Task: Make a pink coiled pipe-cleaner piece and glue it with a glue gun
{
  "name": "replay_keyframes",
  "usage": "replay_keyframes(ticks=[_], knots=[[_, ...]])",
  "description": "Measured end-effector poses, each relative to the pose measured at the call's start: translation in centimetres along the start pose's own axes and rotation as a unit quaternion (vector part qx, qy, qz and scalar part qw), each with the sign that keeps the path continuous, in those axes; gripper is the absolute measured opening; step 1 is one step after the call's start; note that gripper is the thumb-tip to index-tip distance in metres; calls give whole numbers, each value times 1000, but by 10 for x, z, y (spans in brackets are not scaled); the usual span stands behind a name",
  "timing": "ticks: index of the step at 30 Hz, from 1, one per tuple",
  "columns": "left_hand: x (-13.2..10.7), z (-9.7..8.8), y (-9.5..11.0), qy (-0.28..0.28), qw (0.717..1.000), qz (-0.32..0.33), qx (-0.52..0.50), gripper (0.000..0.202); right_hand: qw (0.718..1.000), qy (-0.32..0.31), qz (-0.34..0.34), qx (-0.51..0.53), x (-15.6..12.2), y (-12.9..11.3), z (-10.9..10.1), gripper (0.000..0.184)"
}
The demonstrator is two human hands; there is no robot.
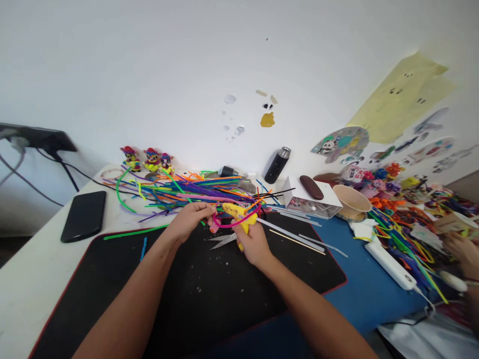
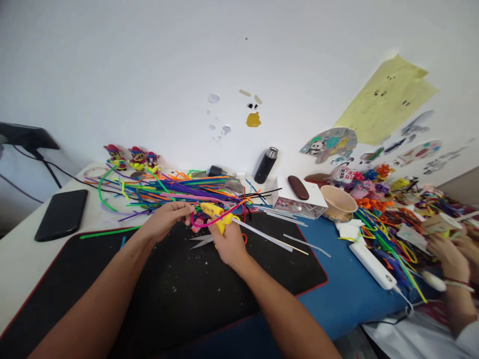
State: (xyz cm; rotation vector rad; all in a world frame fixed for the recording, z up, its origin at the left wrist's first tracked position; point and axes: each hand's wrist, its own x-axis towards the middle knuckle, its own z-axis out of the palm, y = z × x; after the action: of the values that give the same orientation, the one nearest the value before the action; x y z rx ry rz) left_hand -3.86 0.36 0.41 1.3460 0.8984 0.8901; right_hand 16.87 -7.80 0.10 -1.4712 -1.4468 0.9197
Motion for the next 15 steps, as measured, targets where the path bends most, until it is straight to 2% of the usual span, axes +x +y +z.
replay_keyframes(ticks=[12, 15], knots=[[0, -2, -2, 0, 1000, -2, -8, 38, 1000, 3, 8, 4, 2, 2, 0, 55], [0, -2, -1, 9, 1000, 1, -9, 37, 999, -16, 17, 28, 2, 1, 0, 53]])
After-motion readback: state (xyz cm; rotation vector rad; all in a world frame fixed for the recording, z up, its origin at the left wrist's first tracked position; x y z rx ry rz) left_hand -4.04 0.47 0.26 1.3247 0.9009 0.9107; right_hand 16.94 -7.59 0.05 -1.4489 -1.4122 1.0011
